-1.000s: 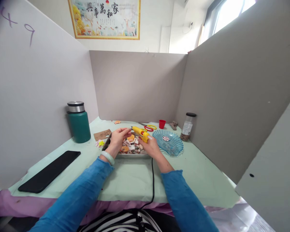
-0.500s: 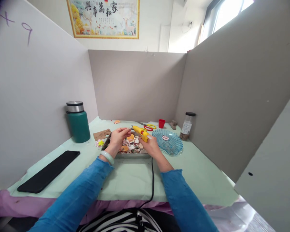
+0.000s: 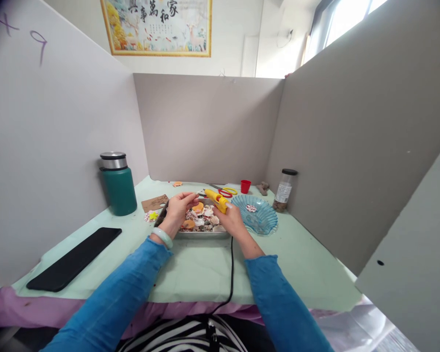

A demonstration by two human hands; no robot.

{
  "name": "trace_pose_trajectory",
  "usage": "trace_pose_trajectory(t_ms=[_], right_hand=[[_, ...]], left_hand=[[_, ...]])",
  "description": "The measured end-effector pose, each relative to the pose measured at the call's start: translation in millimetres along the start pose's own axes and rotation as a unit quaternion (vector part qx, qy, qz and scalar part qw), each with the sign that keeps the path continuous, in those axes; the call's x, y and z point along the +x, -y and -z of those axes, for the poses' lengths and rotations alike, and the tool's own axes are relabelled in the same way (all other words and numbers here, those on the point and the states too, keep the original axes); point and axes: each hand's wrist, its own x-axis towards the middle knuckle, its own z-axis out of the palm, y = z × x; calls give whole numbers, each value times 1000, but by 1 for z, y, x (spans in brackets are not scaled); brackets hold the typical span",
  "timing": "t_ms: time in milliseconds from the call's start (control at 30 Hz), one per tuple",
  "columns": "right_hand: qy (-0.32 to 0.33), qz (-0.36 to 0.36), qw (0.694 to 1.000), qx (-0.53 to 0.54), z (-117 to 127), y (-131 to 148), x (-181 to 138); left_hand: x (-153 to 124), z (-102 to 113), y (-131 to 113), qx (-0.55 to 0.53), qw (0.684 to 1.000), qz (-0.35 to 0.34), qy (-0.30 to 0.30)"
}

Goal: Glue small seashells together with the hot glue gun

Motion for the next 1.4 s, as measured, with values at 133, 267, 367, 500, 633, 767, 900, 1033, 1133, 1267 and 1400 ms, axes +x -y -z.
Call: trace_pose_trajectory(t_ms=[133,267,367,500,633,767,900,1033,1133,1267,1400], right_hand=[[-14,-25,997,69,1,4,1],[-27,-25,993,112,0,9,0],[-30,-13,992,118,-2,11,-2],[-3,-12,994,111,-4,13,-5],[14,-10,998,62,-6,10,-5],[11,37,999,21,-8,2,-4],[19,65,998,0,-8,-1,-4],[23,81,996,-16,-7,1,-5],[14,71,997,-9,-6,1,-5],[12,69,998,-1,-5,1,-5],[12,96,995,-15,-6,2,-6]], left_hand=[[-2,-1,0,2,999,15,35],[-4,-3,0,20,995,44,83],[-5,-4,-1,25,995,43,83],[-3,-2,0,11,998,27,52],[0,-1,1,6,1000,13,27],[1,-1,1,7,1000,2,7],[1,-1,1,9,1000,-6,-3],[2,-1,1,10,1000,-15,-4],[2,-1,1,10,1000,-15,-7],[3,-1,1,12,1000,-13,-4],[3,0,3,10,1000,-9,3]])
